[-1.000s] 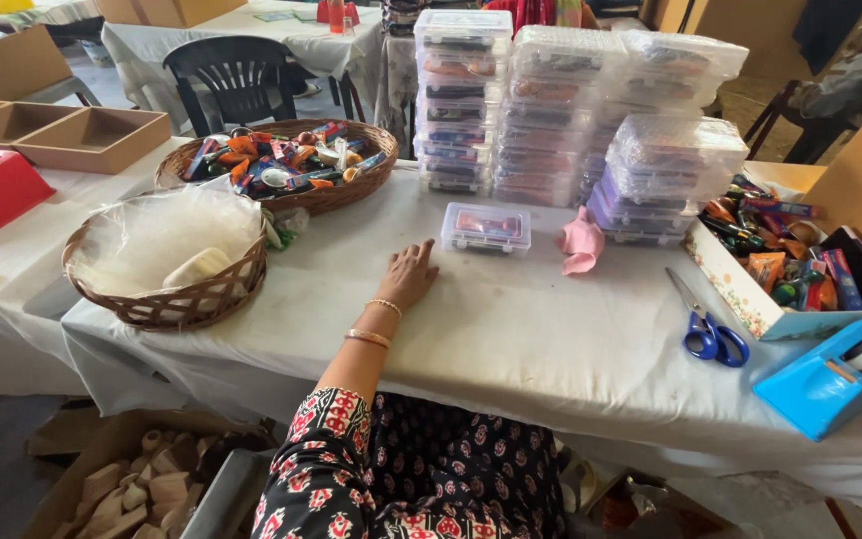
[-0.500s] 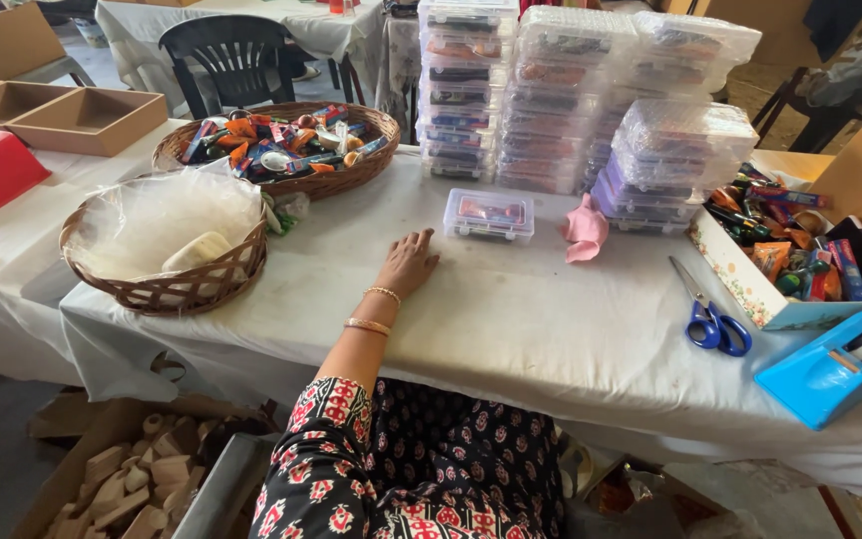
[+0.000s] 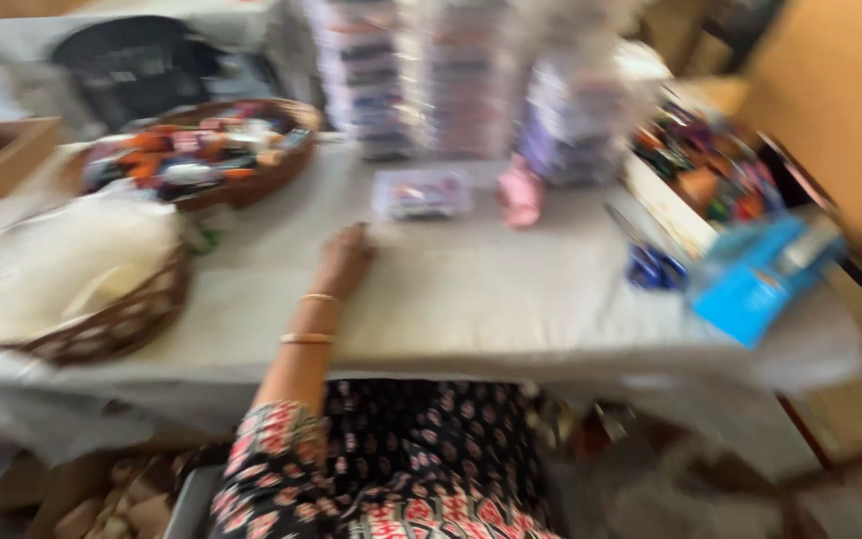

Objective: The recorder is sorting and packaging small jewelry items into plastic containers and then wrapping them in bubble wrap.

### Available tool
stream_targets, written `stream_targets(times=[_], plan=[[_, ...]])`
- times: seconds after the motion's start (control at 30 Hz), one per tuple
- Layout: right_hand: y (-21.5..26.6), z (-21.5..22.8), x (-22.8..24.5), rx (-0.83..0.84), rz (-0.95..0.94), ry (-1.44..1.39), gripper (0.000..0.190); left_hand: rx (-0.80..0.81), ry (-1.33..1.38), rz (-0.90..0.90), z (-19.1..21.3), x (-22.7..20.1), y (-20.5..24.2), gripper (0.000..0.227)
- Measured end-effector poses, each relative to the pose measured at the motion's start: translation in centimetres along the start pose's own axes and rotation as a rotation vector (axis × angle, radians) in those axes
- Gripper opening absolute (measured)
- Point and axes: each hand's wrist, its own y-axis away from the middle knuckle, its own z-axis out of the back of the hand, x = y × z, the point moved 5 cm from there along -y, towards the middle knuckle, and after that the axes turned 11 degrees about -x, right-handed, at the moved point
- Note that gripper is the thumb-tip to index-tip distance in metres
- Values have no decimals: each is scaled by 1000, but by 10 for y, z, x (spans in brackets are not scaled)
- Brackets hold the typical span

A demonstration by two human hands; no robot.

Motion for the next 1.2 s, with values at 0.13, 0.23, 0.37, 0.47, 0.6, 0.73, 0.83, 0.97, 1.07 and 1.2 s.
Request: stream_targets(times=[0.13,0.23,0.37,0.47,0.6,0.73,0.83,0.97,1.07,1.2], plan=[[1,43,57,-57,-221,8,34,-107,-27,-125,20,-26,23,44],[-7,58,109,-44,-281,-194,34,-285,277,36,82,-68,1,29],[-12,65,139,-45,-352,-373,25,-439,531,-40,133,-186,16,16],[-10,69,146,-101,-409,-455,24,-223,517,-412,113,-273,39,16],[-9,68,173,-84,-300,-480,21,113,693,-630,81,-401,71,16],[-3,55,177,-8,-287,-445,18,311,779,-937,69,-503,108,52],[-5,46,233,147,-165,-492,18,198,797,-996,52,-542,128,73],[-18,52,325,298,-3,-402,29,701,652,-882,-37,-553,159,20],[-32,64,357,305,270,-517,49,599,698,-764,-12,-546,126,15],[-5,43,278,463,156,-116,49,374,832,-838,-1,-527,125,14]])
